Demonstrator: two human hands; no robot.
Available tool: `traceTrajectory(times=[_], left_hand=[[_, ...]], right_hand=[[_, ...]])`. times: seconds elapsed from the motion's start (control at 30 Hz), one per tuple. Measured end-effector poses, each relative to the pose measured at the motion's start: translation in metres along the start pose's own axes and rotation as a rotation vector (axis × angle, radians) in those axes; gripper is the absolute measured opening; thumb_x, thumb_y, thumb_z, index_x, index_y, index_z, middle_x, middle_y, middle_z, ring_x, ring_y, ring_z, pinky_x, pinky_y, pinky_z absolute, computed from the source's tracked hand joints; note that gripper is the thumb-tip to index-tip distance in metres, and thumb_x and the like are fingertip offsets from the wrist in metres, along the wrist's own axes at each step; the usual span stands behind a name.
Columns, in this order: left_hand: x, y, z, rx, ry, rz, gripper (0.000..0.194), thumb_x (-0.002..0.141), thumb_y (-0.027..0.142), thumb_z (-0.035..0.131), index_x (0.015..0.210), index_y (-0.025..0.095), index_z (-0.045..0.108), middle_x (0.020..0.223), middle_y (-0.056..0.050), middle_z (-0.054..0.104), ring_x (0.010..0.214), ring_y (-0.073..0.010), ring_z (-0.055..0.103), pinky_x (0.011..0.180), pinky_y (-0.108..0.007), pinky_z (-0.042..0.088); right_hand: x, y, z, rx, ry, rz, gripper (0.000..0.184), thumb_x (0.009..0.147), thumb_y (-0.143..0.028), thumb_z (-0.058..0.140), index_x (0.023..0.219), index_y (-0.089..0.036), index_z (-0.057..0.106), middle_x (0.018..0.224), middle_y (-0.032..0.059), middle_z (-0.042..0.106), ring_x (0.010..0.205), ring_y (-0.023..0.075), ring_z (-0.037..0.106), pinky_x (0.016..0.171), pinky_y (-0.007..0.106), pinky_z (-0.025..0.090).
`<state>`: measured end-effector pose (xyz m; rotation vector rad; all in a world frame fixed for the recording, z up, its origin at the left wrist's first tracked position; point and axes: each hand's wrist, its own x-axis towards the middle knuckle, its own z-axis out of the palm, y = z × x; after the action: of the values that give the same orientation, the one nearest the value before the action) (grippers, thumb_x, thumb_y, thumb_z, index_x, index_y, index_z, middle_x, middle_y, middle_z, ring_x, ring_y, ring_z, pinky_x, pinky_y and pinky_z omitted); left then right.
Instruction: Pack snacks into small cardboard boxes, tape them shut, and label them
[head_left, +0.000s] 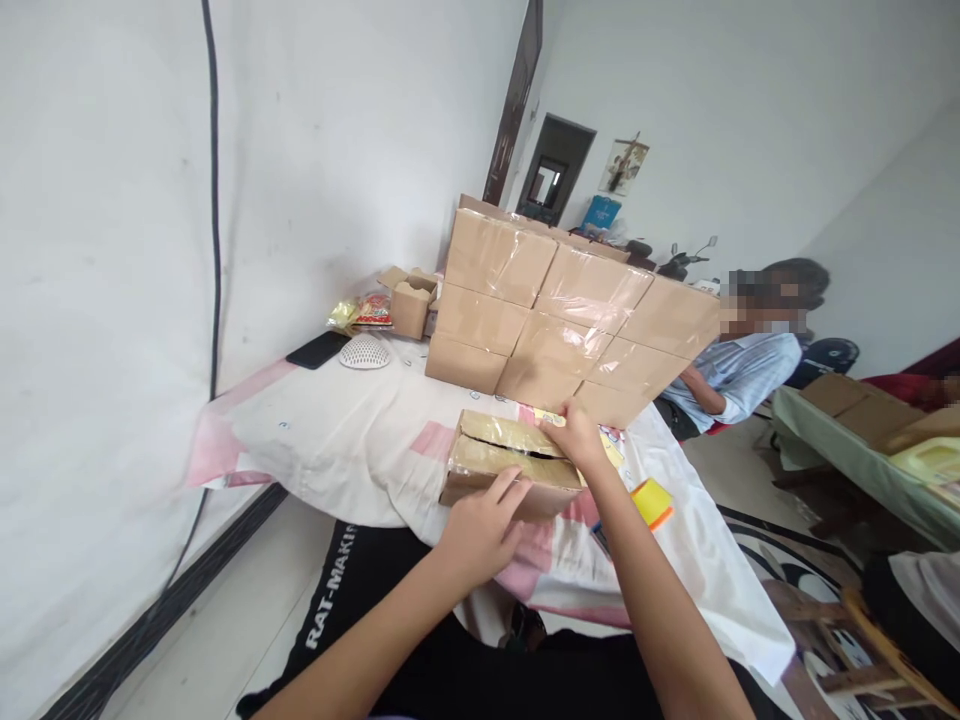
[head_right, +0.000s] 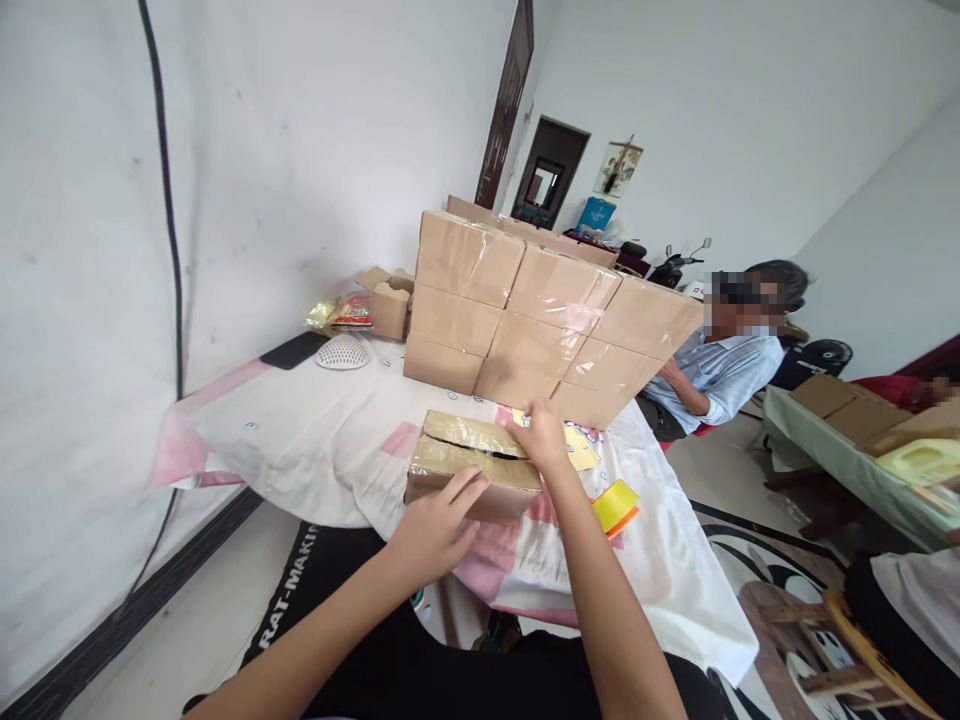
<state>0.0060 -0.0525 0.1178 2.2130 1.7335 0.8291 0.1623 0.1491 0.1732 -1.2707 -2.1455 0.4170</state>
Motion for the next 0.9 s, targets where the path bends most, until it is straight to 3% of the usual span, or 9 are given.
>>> traceTrajectory(times=[0.07,0.17,0.3,0.37,0.5,0.6,0.7,0.77,0.9], left_hand=[[0.0,-0.004,0.001,-0.02,0.008,0.007,0.055,0.092,0.025,0.049,0.147,0.026,0.044,0.163,-0.004,0.04,0.109,-0.0255,0.071,0.086,-0.042,0.062],[0.001,-0.014,0.002,-0.051,0.031,0.055,0.054,0.094,0.025,0.049,0.147,0.029,0.043,0.162,-0.005,0.041,0.11,-0.023,0.071,0.088,-0.04,0.062],[0.002,-0.03,0.003,-0.089,0.088,0.128,0.046,0.097,0.024,0.047,0.142,0.03,0.049,0.157,-0.005,0.048,0.113,-0.0191,0.07,0.092,-0.033,0.061],[0.001,-0.04,0.006,-0.087,0.133,0.182,0.042,0.099,0.022,0.045,0.139,0.03,0.052,0.154,-0.005,0.051,0.125,-0.0194,0.065,0.099,-0.031,0.058],[-0.01,-0.068,0.014,-0.017,0.344,0.225,0.047,0.098,0.019,0.05,0.145,0.027,0.045,0.155,-0.013,0.047,0.139,-0.0249,0.054,0.107,-0.036,0.054],[-0.02,-0.101,0.014,0.039,0.527,0.192,0.043,0.096,0.016,0.055,0.138,0.025,0.05,0.146,-0.015,0.053,0.126,-0.0269,0.063,0.097,-0.039,0.06],[-0.024,-0.135,0.008,0.034,0.542,0.113,0.038,0.095,0.021,0.057,0.133,0.026,0.053,0.143,-0.014,0.054,0.104,-0.0241,0.07,0.086,-0.041,0.062],[-0.023,-0.152,0.006,0.028,0.533,0.045,0.036,0.096,0.027,0.057,0.132,0.026,0.054,0.141,-0.013,0.055,0.096,-0.0227,0.07,0.084,-0.043,0.062],[-0.016,-0.174,0.015,0.041,0.496,-0.04,0.038,0.097,0.036,0.055,0.132,0.024,0.054,0.137,-0.013,0.058,0.094,-0.0234,0.069,0.089,-0.046,0.059]], right_hand=[[-0.01,0.015,-0.01,0.067,0.006,0.01,0.044,0.081,-0.059,0.061,0.103,-0.02,0.058,0.109,0.0146,0.064,0.106,0.0328,0.059,0.086,0.045,0.05],[-0.044,0.035,-0.022,0.195,-0.129,-0.051,0.06,0.086,-0.062,0.057,0.131,-0.023,0.054,0.134,0.0145,0.06,0.125,0.0312,0.058,0.095,0.045,0.052],[-0.095,0.045,-0.017,0.263,-0.329,-0.142,0.103,0.077,-0.06,0.075,0.159,-0.028,0.022,0.166,0.0148,0.02,0.154,0.0349,0.022,0.12,0.053,0.032],[-0.112,0.039,-0.01,0.218,-0.309,-0.166,0.115,0.071,-0.051,0.084,0.16,-0.028,0.015,0.164,0.0157,0.016,0.156,0.0352,0.016,0.124,0.054,0.024],[-0.122,0.022,-0.017,0.239,-0.101,-0.219,0.096,0.066,-0.035,0.086,0.147,-0.029,0.037,0.146,0.0127,0.037,0.144,0.0326,0.038,0.12,0.046,0.034],[-0.126,0.024,-0.062,0.248,0.047,-0.179,0.076,0.065,-0.035,0.085,0.133,-0.03,0.052,0.137,0.0112,0.046,0.132,0.0334,0.049,0.108,0.045,0.047],[-0.146,0.04,-0.123,0.206,0.255,-0.041,0.06,0.072,-0.04,0.081,0.126,-0.032,0.057,0.135,0.0114,0.052,0.127,0.0329,0.054,0.092,0.041,0.055],[-0.167,0.055,-0.158,0.144,0.468,0.05,0.056,0.07,-0.045,0.083,0.12,-0.033,0.061,0.132,0.0118,0.057,0.123,0.0349,0.057,0.09,0.044,0.055],[-0.208,0.087,-0.195,0.099,1.005,0.257,0.058,0.069,-0.055,0.082,0.121,-0.036,0.066,0.123,0.0159,0.066,0.11,0.0415,0.064,0.085,0.057,0.05]])
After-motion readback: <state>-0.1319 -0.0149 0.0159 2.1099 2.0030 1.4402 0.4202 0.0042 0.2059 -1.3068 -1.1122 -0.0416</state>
